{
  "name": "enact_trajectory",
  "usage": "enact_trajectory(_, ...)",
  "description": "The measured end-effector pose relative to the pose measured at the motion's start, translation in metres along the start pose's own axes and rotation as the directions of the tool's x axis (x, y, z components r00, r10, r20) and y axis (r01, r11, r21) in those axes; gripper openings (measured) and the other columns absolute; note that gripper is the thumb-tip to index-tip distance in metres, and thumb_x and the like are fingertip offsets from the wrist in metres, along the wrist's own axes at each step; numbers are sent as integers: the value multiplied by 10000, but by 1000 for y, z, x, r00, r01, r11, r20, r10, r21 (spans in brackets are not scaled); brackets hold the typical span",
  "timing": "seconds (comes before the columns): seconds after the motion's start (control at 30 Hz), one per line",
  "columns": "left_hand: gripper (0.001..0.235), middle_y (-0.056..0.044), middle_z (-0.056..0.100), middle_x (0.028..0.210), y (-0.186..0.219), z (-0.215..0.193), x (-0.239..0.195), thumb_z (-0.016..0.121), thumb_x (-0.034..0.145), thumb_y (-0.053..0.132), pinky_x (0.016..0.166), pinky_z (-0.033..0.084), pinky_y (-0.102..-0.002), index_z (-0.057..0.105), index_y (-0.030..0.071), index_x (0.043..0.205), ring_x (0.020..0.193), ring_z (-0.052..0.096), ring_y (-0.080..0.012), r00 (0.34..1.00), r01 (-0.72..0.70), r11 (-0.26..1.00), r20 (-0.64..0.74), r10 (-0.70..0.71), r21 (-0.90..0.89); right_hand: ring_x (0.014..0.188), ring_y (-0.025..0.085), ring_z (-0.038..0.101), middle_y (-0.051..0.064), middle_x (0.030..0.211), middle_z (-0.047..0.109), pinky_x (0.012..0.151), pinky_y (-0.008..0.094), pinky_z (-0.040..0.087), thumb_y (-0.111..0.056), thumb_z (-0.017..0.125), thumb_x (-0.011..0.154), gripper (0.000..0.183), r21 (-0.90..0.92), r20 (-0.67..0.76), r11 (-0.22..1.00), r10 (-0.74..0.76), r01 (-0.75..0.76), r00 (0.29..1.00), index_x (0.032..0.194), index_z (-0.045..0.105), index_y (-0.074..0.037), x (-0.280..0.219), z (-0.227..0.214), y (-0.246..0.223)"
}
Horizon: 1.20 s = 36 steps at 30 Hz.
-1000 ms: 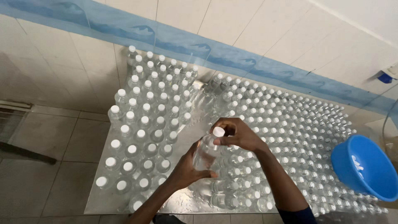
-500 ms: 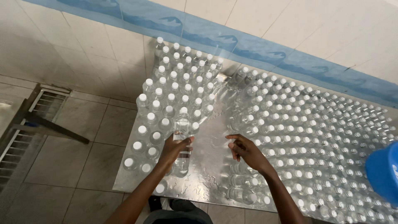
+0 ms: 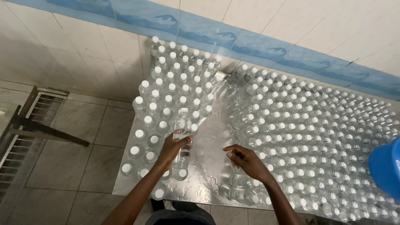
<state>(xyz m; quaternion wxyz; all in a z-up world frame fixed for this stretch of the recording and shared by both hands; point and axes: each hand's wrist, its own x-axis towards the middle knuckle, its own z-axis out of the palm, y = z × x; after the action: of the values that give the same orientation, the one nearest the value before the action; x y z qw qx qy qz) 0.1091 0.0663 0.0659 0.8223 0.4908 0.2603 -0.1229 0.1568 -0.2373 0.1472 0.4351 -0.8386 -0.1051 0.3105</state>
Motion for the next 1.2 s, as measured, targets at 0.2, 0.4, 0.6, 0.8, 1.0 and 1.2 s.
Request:
enact_trajectory(0.2, 815, -283, 757, 1186, -13, -7, 8, 890, 895, 268, 799, 683, -484, 482, -13, 1541, 1013, 795, -359, 997, -48, 997, 59, 44, 66, 678, 236, 701, 148, 724, 719, 698, 378, 597, -258, 676, 1075, 342, -66, 4, 997, -32, 32, 999, 1324, 787, -51, 6, 3, -14)
enact_trajectory(0.4, 638, -192, 799, 1072, 0, -5, -9, 904, 866, 222, 720, 708, -355, 598, -17, 1371, 894, 806, -229, 963, -198, 975, 204, 175, 99, 711, 266, 710, 168, 782, 748, 709, 395, 585, -249, 660, 1082, 346, -140, 0, 986, -93, 92, 996, 1351, 766, -58, 7, 11, -34)
enact_trajectory(0.6, 761, -205, 806, 1145, -15, -5, -10, 1063, 713, 151, 843, 718, -419, 643, 7, 1332, 1043, 780, -231, 872, -419, 905, 310, 379, 71, 853, 327, 800, 181, 940, 806, 766, 428, 649, -290, 723, 1045, 446, -323, -186, 919, -295, 225, 937, 1430, 694, -67, -14, 6, -76)
enact_trajectory(0.8, 874, -168, 757, 1216, 5, 6, -36, 1108, 665, 200, 1025, 615, -493, 609, 38, 1364, 1190, 711, -241, 767, -600, 789, 371, 523, 130, 810, 333, 797, 169, 910, 805, 723, 441, 658, -252, 730, 1026, 398, -439, -214, 839, -446, 322, 869, 1372, 727, -55, -38, -1, -98)
enact_trajectory(1.0, 994, -61, 778, 1349, 34, 10, -64, 997, 613, 395, 974, 650, -399, 573, 206, 1492, 1227, 764, -244, 921, -341, 860, 317, 226, 378, 880, 239, 793, 113, 1347, 691, 735, 396, 634, -406, 582, 1083, 543, -666, -105, 633, -603, 394, 791, 1555, 551, -139, -39, -4, -93)
enact_trajectory(1.2, 1020, -44, 750, 1408, 49, -4, -77, 975, 662, 466, 1010, 591, -343, 553, 170, 1542, 1254, 735, -209, 759, -501, 718, 644, 96, 484, 1151, 379, 670, 254, 1422, 644, 960, 509, 576, -430, 423, 1171, 538, -837, 463, -30, -570, 546, 678, 1570, 465, -73, -37, -13, -118)
